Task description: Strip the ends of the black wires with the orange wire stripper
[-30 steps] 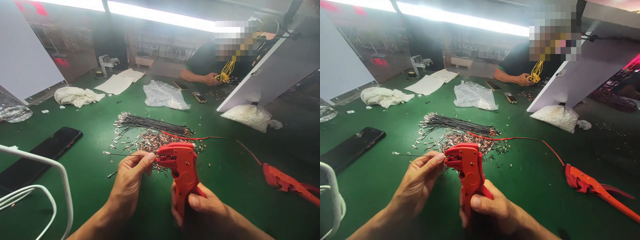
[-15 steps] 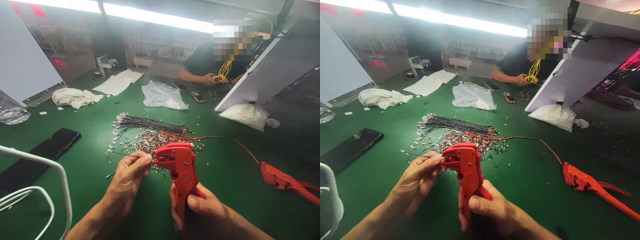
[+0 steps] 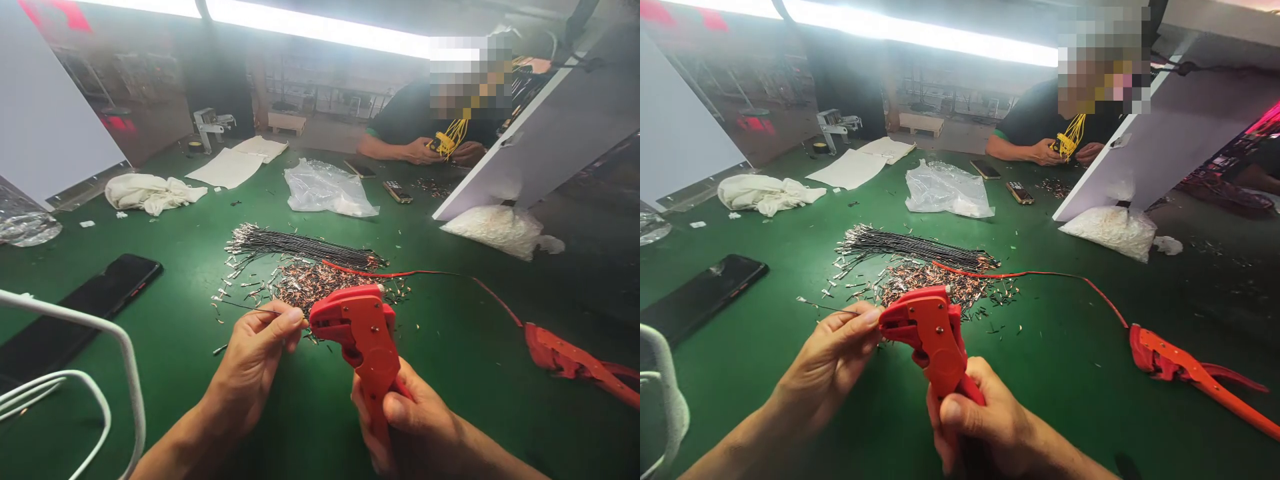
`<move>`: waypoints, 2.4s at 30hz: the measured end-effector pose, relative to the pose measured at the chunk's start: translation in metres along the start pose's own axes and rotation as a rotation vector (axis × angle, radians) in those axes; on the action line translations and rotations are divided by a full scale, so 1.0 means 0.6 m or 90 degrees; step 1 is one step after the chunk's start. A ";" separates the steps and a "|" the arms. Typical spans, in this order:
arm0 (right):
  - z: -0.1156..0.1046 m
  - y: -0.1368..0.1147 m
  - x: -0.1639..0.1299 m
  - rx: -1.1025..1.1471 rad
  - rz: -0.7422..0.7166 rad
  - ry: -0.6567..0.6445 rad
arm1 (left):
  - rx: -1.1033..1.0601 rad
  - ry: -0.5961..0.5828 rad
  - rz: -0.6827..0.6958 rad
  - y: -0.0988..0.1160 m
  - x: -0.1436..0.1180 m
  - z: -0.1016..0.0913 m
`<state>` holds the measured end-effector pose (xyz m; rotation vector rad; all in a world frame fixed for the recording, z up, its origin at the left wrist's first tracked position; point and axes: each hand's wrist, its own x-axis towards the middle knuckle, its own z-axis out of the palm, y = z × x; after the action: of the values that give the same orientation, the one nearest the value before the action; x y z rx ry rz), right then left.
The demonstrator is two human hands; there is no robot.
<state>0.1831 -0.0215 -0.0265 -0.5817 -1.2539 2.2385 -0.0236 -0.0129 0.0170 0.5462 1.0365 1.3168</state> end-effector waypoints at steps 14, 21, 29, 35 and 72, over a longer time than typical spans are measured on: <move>-0.005 -0.014 0.006 0.050 -0.031 -0.012 | -0.002 0.038 0.037 -0.003 0.006 0.000; -0.045 -0.084 -0.030 -0.343 -0.217 0.303 | 0.163 0.091 0.218 -0.015 0.009 -0.016; -0.081 -0.106 -0.037 -1.101 -0.204 0.299 | 0.375 0.083 0.385 -0.014 -0.004 -0.018; -0.041 -0.056 0.002 -1.113 -0.134 0.090 | 0.454 0.020 0.447 -0.033 0.002 -0.014; -0.058 -0.045 0.044 -0.649 -0.201 0.346 | 0.751 -0.125 0.571 -0.055 0.050 0.033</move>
<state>0.1886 0.0296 -0.0229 -1.1418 -1.9284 0.9499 0.0081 0.0130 -0.0097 2.1720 1.4064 1.2037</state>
